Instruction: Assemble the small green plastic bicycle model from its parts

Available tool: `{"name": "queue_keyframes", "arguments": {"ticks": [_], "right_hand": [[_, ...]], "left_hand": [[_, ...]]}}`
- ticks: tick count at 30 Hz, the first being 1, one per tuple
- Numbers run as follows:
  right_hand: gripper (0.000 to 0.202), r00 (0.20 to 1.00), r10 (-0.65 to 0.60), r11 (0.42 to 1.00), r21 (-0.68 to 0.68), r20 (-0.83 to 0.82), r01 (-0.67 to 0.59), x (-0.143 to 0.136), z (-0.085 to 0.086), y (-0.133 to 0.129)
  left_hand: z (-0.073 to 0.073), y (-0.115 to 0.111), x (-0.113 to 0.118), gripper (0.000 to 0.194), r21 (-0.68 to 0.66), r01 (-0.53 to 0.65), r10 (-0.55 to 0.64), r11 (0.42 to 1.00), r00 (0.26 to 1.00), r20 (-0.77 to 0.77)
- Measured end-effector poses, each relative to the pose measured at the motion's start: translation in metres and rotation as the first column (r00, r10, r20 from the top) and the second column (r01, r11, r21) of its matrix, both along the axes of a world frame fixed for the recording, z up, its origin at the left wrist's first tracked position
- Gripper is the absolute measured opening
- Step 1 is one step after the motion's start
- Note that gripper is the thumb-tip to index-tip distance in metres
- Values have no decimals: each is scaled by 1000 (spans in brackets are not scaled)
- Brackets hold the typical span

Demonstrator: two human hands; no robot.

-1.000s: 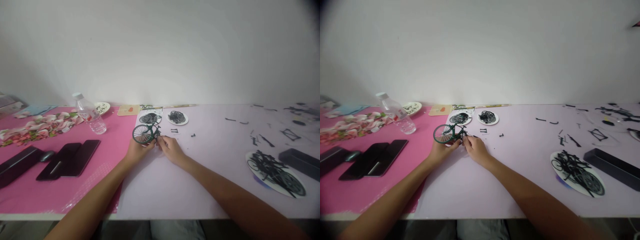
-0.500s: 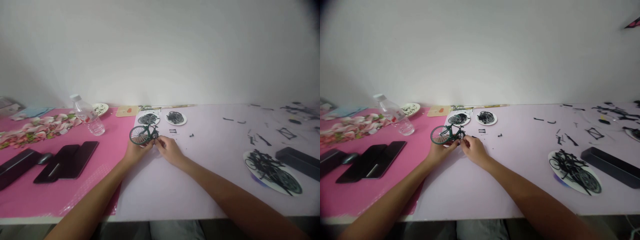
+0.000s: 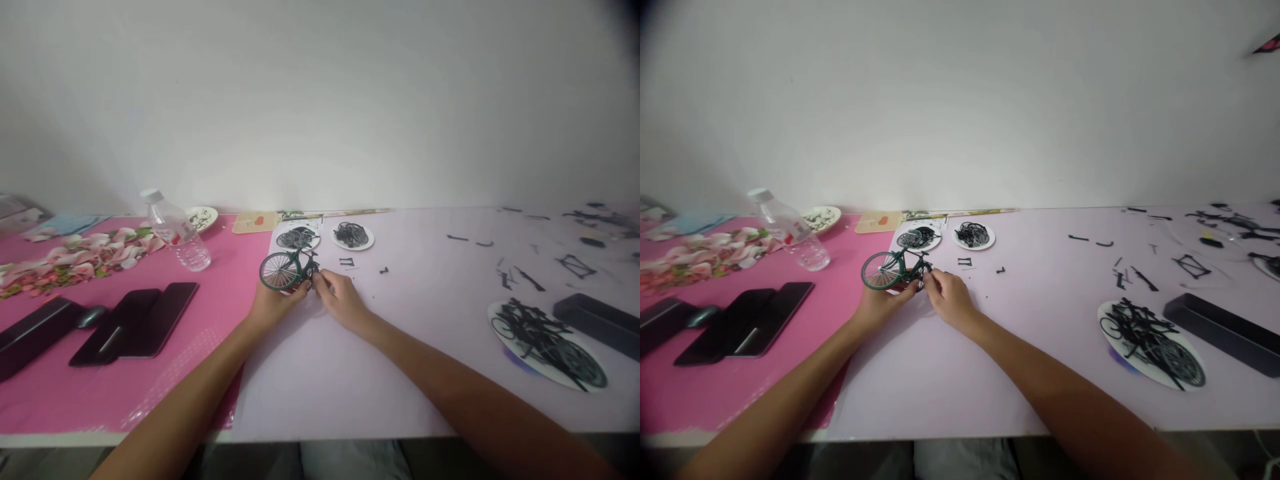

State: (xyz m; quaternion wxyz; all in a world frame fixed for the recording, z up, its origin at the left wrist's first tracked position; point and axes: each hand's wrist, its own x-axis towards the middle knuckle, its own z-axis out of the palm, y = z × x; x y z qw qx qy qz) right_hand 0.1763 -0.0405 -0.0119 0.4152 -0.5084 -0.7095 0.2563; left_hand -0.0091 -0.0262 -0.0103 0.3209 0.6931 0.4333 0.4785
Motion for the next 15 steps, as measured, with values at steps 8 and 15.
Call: {"name": "queue_keyframes", "arguments": {"ticks": [8, 15], "right_hand": [[19, 1000, 1, 1000, 26, -18, -1, -1, 1, -1], [35, 1000, -17, 998, 60, 10, 16, 0, -1, 2]], "left_hand": [[5, -2, 2, 27, -13, -25, 25, 1000, 999, 23], [6, -3, 3, 27, -13, -12, 13, 1000, 999, 42]]}}
